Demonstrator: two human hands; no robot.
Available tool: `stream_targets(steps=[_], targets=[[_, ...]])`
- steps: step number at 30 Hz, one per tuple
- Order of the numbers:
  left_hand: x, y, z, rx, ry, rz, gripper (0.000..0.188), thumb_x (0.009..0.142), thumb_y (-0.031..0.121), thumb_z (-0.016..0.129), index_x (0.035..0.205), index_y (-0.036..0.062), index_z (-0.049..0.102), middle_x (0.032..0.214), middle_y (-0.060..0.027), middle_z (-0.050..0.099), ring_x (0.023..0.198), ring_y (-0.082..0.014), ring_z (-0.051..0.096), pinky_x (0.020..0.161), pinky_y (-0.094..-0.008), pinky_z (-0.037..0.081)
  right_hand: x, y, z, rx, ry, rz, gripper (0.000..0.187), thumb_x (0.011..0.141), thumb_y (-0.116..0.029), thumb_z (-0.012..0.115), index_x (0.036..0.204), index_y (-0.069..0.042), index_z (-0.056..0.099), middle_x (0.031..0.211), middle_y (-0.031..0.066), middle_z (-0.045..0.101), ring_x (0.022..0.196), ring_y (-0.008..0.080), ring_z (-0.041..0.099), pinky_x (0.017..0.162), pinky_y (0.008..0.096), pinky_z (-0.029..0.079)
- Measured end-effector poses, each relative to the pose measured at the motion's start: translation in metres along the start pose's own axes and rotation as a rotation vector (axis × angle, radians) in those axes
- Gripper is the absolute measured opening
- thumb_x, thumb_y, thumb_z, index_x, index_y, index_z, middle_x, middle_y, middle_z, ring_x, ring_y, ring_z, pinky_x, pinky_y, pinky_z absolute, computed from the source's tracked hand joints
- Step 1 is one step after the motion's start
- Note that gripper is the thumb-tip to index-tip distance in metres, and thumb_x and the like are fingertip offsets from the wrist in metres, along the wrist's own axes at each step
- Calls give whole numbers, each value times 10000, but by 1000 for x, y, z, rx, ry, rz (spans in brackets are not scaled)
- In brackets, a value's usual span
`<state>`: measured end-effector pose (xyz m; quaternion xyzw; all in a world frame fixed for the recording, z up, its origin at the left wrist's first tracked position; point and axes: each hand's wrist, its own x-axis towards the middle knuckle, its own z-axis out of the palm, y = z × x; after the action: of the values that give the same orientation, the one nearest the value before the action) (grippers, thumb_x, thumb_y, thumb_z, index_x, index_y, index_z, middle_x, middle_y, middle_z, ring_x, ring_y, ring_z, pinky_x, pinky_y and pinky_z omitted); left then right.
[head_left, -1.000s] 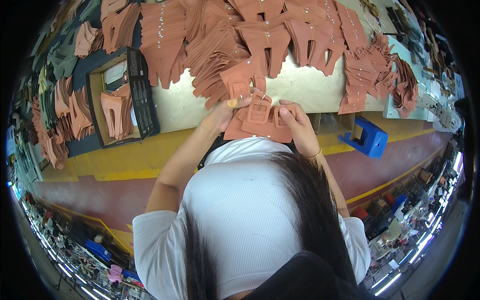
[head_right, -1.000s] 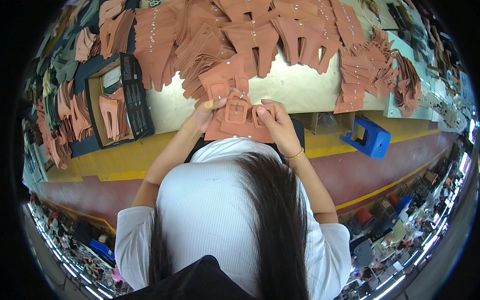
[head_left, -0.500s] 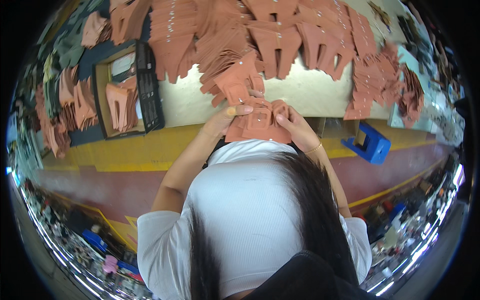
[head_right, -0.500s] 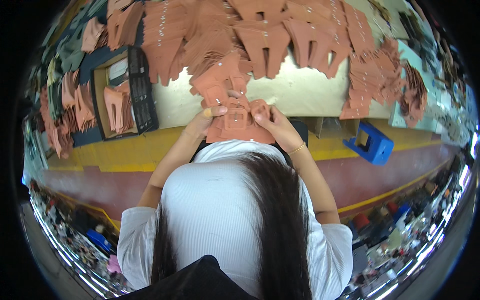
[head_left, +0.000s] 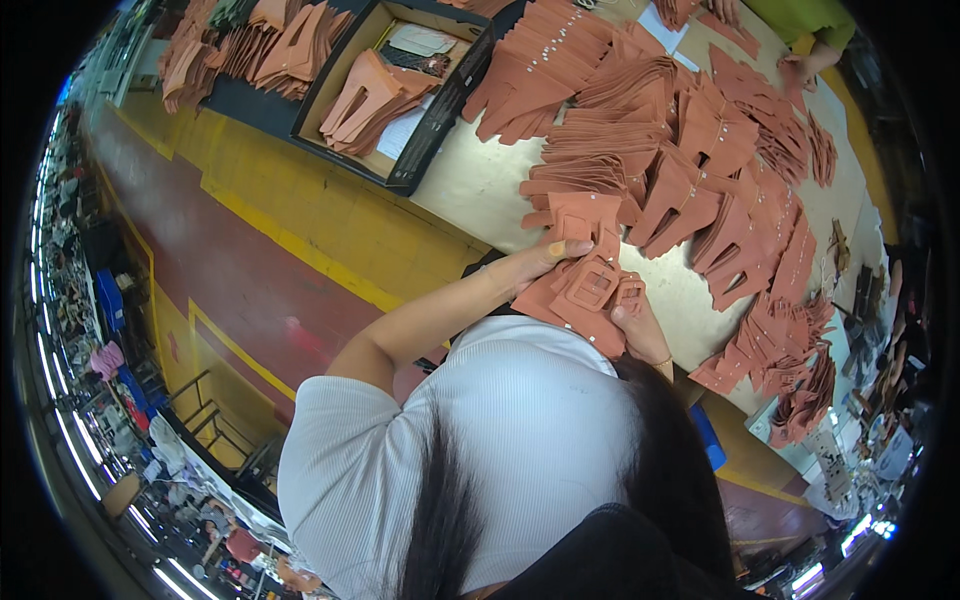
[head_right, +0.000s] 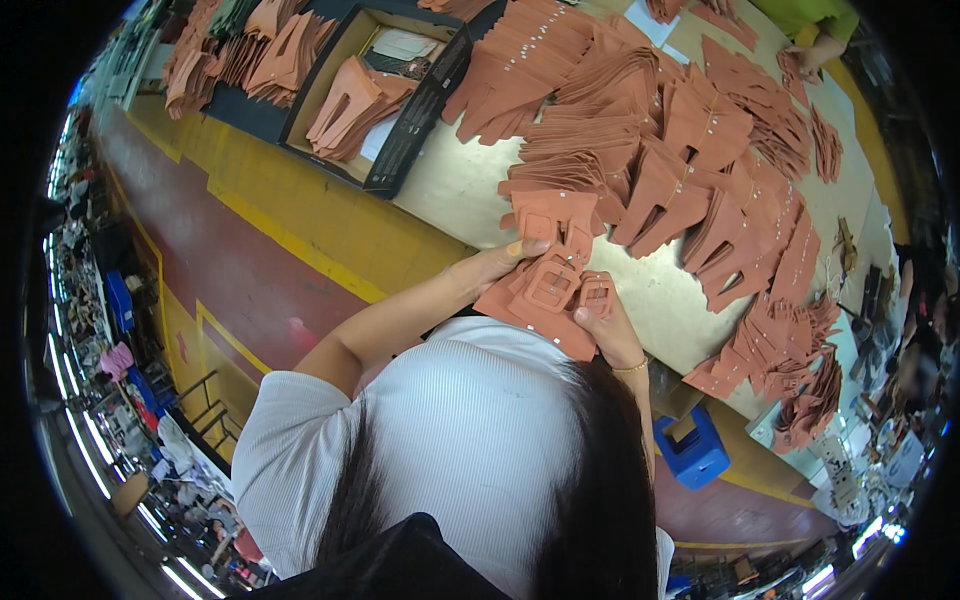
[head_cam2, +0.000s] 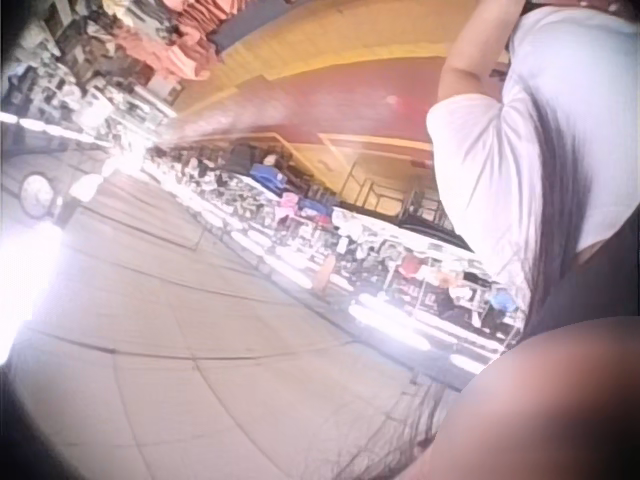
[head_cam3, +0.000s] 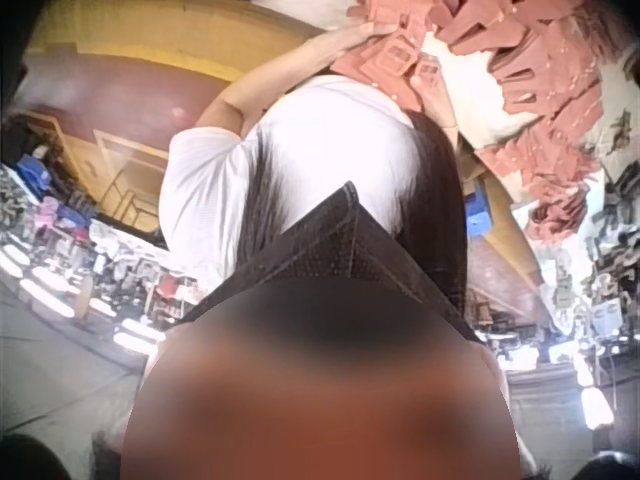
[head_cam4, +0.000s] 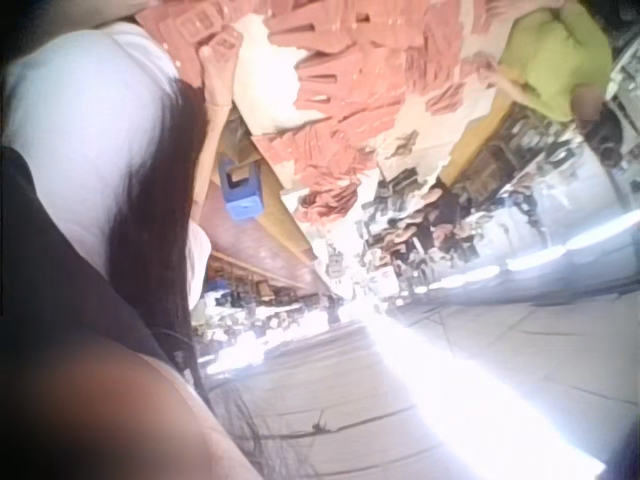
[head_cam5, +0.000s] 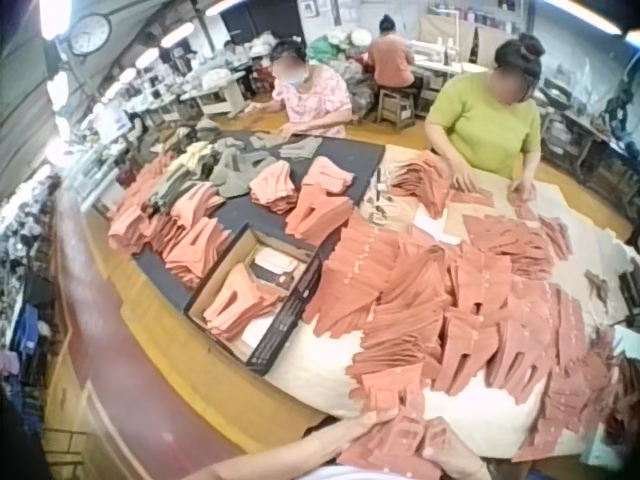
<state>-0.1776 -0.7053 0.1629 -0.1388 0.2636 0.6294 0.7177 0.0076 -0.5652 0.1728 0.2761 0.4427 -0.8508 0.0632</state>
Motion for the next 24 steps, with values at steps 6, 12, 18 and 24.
stream_targets(steps=[6,12,18,24], targets=[[-22,4,-12,34,-11,54,613,843,345,733,1312,31,493,1219,-148,604,1083,-253,628,955,-389,529,20,-5,15,116,-165,107,741,805,-347,785,1335,-82,339,1302,36,456,1265,152,425,1085,336,355],[-50,26,-12,46,48,224,580,851,337,724,1298,35,509,1220,-137,607,1071,-239,633,926,-387,544,50,-4,40,43,-70,-13,695,766,-237,824,1266,-85,365,1241,40,482,1193,145,470,1021,314,406],[-83,32,-19,68,258,441,514,904,363,660,1269,32,516,1147,-94,631,1029,-194,642,894,-336,549,84,-24,80,-734,37,-384,636,733,-163,833,1189,-49,404,1085,98,569,1005,174,586,872,318,495],[-104,30,-50,308,126,609,777,800,509,735,1317,-5,467,1197,-110,587,1137,-209,585,973,-357,501,107,-44,100,-1010,-122,-350,677,704,-287,858,1172,-48,431,1058,130,628,976,220,636,828,332,513]])
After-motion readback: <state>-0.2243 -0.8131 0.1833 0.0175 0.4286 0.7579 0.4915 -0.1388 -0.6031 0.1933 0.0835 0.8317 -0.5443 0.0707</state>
